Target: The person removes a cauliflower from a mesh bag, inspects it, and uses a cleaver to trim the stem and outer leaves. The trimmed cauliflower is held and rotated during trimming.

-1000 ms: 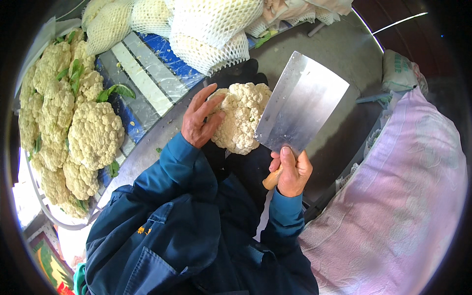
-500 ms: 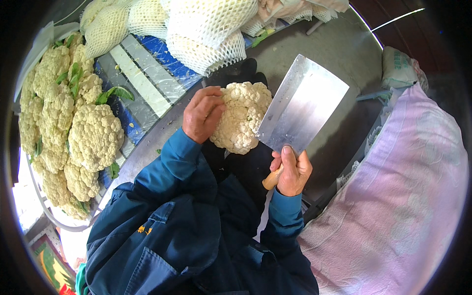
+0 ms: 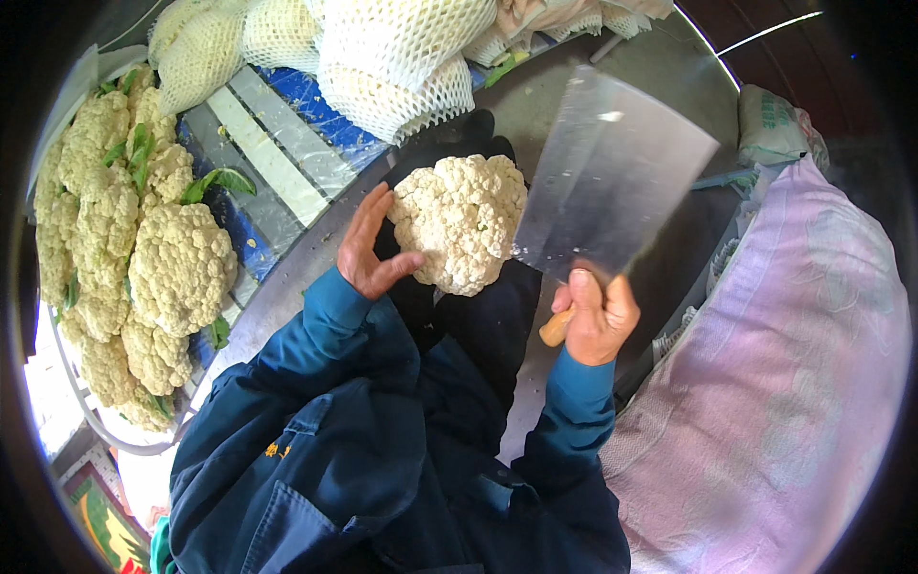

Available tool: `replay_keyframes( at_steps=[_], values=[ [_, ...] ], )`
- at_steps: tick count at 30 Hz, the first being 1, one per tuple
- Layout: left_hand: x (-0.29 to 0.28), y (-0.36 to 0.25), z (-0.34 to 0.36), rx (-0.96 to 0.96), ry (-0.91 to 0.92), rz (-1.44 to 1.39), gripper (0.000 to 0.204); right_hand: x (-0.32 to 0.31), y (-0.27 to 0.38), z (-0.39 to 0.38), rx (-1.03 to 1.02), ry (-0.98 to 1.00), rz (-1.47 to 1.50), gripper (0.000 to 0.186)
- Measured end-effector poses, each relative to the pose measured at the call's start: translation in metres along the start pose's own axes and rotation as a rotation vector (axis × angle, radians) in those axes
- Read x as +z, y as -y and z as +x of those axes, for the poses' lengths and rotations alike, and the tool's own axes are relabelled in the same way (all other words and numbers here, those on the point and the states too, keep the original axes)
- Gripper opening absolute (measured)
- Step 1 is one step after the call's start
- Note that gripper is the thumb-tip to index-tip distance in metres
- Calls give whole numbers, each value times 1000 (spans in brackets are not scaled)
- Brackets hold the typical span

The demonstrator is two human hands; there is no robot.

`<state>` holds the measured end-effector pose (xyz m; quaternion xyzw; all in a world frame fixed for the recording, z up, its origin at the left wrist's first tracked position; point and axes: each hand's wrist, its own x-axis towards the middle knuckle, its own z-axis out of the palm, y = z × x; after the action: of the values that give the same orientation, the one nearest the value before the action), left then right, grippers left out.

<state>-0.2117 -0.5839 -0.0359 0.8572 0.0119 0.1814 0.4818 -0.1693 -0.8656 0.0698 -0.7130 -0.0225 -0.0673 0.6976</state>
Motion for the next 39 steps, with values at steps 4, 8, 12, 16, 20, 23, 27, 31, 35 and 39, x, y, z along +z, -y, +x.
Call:
replay_keyframes(
  at_steps=[4,8,12,16,20,23,27,31,35,39],
  values=[
    [7,-2,-6,20,54,87,113,-3,19,28,47,30,-70,16],
    [8,-1,-5,22,64,90,116,0,16,42,144,-67,-99,28],
    [7,0,-5,12,61,65,114,-6,25,46,166,34,-251,30],
    [7,1,-5,-12,73,45,113,-9,40,54,128,273,-560,35],
    [8,3,-5,-19,72,56,112,-16,52,63,115,504,-733,34],
    [7,2,-5,-28,76,55,112,-21,61,68,129,625,-807,35],
    [7,3,-5,-39,88,48,114,-21,70,72,121,683,-868,38],
    [7,7,-5,-40,105,34,116,-26,74,76,109,680,-930,39],
    [8,7,-6,-50,109,34,117,-26,77,75,96,680,-961,38],
    [9,7,-5,-15,72,35,114,-28,75,74,82,687,-978,38]
  ],
)
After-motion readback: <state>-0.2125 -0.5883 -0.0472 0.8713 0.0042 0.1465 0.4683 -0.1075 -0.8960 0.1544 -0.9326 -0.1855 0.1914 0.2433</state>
